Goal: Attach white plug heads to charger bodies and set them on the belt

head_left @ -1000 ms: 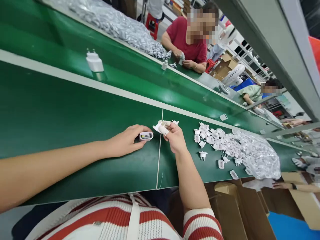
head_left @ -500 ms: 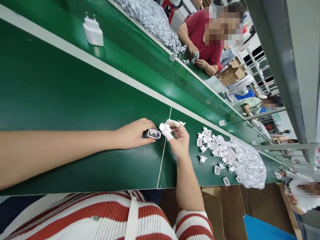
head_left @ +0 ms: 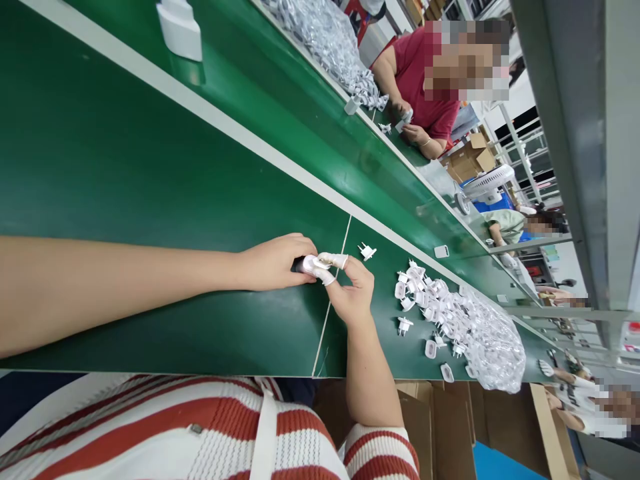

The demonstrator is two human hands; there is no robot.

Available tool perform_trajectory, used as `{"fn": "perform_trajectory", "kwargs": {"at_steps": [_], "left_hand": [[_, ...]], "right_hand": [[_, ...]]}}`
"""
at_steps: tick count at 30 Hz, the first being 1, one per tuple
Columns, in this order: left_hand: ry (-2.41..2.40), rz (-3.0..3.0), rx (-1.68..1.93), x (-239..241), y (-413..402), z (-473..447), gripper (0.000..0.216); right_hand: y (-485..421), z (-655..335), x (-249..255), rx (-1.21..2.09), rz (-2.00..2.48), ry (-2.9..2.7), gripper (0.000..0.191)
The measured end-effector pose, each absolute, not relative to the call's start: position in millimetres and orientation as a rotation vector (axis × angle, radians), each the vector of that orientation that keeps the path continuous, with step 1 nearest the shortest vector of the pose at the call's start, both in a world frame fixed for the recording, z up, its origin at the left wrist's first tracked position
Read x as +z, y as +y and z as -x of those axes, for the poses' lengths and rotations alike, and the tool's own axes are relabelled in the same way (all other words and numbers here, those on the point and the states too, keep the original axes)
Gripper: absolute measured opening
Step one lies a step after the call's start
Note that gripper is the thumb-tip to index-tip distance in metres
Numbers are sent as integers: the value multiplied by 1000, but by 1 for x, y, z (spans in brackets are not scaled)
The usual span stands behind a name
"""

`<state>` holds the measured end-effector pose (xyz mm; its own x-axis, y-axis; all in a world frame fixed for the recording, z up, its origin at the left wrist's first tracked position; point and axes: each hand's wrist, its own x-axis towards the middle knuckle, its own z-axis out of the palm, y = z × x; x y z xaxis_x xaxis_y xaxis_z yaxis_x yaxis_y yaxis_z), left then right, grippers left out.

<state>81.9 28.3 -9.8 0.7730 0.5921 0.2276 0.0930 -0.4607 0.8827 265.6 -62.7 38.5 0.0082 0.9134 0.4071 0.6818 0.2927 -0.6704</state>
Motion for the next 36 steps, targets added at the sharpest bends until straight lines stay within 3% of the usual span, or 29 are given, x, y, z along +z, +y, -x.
{"fn": "perform_trajectory", "kwargs": {"at_steps": [4, 17, 25, 36], "left_hand": [[518, -1982, 649, -8, 28, -82, 30], [532, -1982, 650, -8, 28, -83, 27], [542, -1988, 660, -8, 27, -83, 30], [669, -2044, 609, -8, 20, -81, 38]], "right_hand": [[-64, -268, 40, 193, 1440, -1846, 12], [-65, -267, 42, 169, 1493, -1861, 13], [-68, -264, 38, -94, 1594, -1932, 8], [-70, -243, 18, 151, 1761, -1656, 12]]}}
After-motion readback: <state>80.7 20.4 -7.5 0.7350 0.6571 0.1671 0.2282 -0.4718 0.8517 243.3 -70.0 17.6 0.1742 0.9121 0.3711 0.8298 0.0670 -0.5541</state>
